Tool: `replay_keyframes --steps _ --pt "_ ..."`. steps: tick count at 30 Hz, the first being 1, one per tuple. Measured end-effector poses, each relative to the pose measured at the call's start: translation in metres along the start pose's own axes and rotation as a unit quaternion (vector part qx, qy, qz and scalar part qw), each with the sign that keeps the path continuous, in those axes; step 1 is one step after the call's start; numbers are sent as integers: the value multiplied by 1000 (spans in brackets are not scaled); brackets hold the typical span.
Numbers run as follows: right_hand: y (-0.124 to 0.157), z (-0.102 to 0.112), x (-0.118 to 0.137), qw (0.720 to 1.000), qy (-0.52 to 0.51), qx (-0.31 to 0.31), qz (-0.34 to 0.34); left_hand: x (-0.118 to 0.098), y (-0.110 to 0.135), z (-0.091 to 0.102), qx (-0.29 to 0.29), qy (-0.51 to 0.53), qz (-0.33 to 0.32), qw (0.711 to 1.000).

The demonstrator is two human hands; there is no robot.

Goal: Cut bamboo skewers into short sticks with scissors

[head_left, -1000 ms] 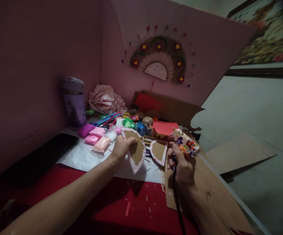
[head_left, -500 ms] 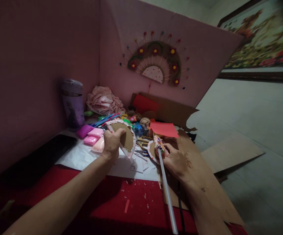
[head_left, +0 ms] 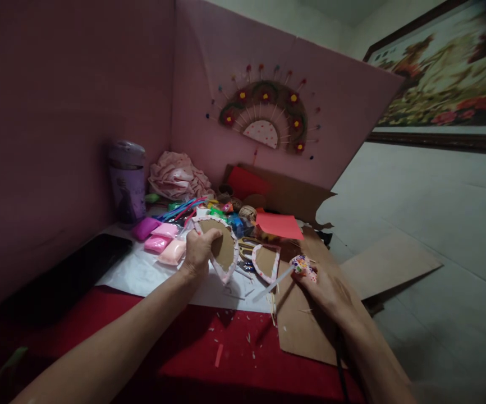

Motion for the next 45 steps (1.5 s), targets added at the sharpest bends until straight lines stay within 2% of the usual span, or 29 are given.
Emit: replay_keyframes --steps 4,7,8,10,11,13,15,17,19,21,25,30,38,45 --pt "1 0 5 997 18 -14 77 1 2 -2 10 12 29 999" --pt "11 23 27 991 35 -84 94 6 7 -7 53 31 78 995" --pt "14 32 39 988 0 -114 103 9 8 -10 72 36 96 992" --pt "20 43 72 964 -176 -120 160 13 13 -14 107 40 126 985" --pt "20 43 88 937 -286 -85 183 14 15 -15 122 38 136 982" --pt "17 29 118 876 -450 23 174 15 19 -17 146 32 143 978" --pt "12 10 138 806 -567 115 127 15 22 -18 161 21 142 977" --pt "11 -10 153 722 -657 201 76 15 23 -19 172 10 131 976" --pt "14 -20 160 652 -719 237 55 14 24 -20 190 -2 112 975" --pt "19 -25 159 621 -743 244 39 13 25 -22 205 -20 94 974" --pt "28 -27 150 623 -746 236 7 15 27 -24 210 -48 92 972" --pt "29 -27 148 632 -739 232 17 14 29 -25 201 -55 89 974" --pt "28 -31 148 598 -767 232 21 13 28 -24 207 -64 69 974" --pt "28 -34 147 612 -762 210 20 15 27 -23 198 -79 50 976"
Point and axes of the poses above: each hand's wrist, its own y-axis away from the middle knuckle, its own z-axis out of the back of the hand, x = y × z, the point moved 6 cm from there along -y, towards the middle knuckle, and after that the axes turned 1 degree about -x, right-handed, at the moved point
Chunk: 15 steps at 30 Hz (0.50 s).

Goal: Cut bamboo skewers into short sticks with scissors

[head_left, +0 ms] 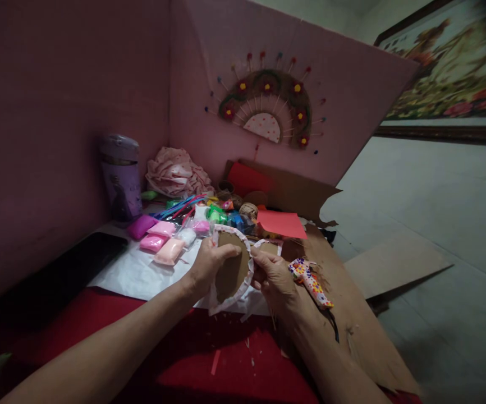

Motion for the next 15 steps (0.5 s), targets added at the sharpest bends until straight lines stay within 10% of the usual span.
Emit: replay_keyframes --steps 9,15 --pt "1 2 2 990 96 -20 101 -3 4 -1 -37 -6 -9 999" --pt "10 3 16 927 271 -75 248 0 2 1 -55 -9 -15 998"
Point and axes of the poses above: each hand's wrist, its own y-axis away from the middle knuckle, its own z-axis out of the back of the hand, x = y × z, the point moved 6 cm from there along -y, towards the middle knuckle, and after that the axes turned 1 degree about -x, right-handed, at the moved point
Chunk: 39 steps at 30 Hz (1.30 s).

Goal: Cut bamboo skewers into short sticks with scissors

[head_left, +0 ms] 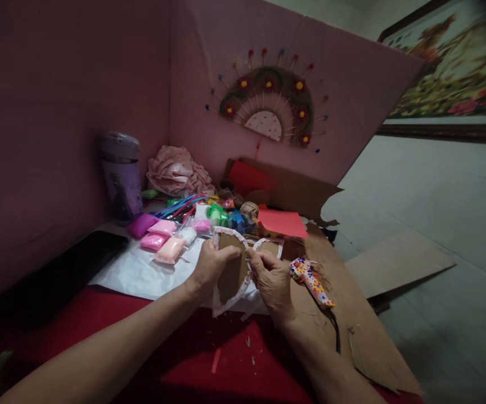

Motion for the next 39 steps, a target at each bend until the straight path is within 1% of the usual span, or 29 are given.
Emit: replay_keyframes --steps 2,3,7,9,12,17,20,22,24,27,30,33,37,39 --pt "1 1 2 999 22 -7 24 2 -1 0 -5 3 5 1000" --pt "1 1 1 1000 11 -5 18 2 -1 0 -6 7 8 1000" --pt "2 -3 -9 993 -101 18 -61 4 -2 -2 2 28 24 999" --pt "2 -5 -8 990 -124 31 -66 4 -2 -2 4 31 25 999" --pt "2 -6 -3 992 -106 38 -56 3 -2 0 -4 16 15 1000" --pt "3 -5 -4 998 -49 23 -43 1 -2 4 -22 -19 -24 999" --pt "4 -4 -7 999 -28 22 -31 0 -2 4 -25 -26 -26 999" --pt "4 -3 -8 999 -37 21 -31 -1 -1 3 -21 -16 -22 999" --pt "4 -3 -8 996 -74 17 -49 -3 -1 2 -18 -5 -20 1000" --pt "2 -2 -11 987 -130 4 -96 -4 0 -1 -7 3 -19 1000" --pt "0 -4 -12 985 -127 9 -115 -3 1 -4 11 -1 -23 1000" --pt "0 -3 -10 993 -82 9 -89 0 1 -5 18 -20 -18 999" --pt "1 1 -3 1000 12 -11 -5 3 0 -3 6 -39 -14 999" --pt "2 1 -5 1000 12 -6 -5 3 -1 -3 7 -31 -7 999"
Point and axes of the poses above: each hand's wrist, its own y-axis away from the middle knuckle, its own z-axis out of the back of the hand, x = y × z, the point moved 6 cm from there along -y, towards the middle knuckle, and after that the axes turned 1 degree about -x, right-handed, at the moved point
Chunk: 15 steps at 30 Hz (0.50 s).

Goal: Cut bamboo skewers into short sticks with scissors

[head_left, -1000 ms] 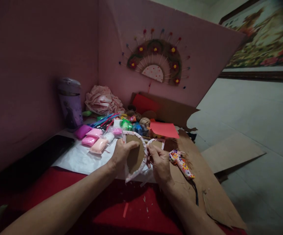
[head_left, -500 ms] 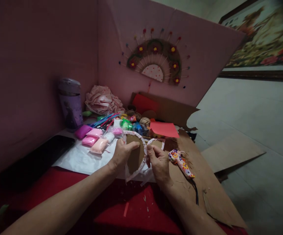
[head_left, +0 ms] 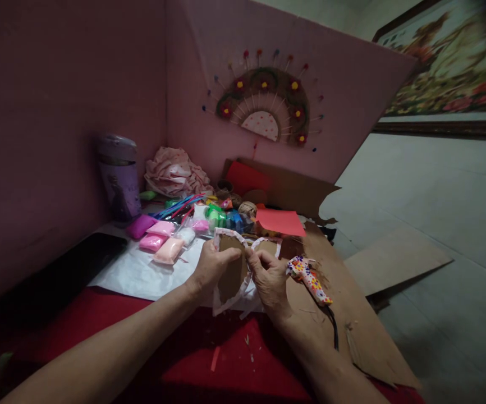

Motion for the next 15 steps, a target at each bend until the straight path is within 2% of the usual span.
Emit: replay_keyframes --steps 5,9,15 --pt "2 -4 -11 990 -106 20 -89 1 0 0 5 39 37 999" --pt "1 -8 -8 990 -104 43 -79 3 -1 3 -4 46 33 998" --pt "0 -8 -13 991 -94 36 -89 6 -2 3 -8 44 32 999"
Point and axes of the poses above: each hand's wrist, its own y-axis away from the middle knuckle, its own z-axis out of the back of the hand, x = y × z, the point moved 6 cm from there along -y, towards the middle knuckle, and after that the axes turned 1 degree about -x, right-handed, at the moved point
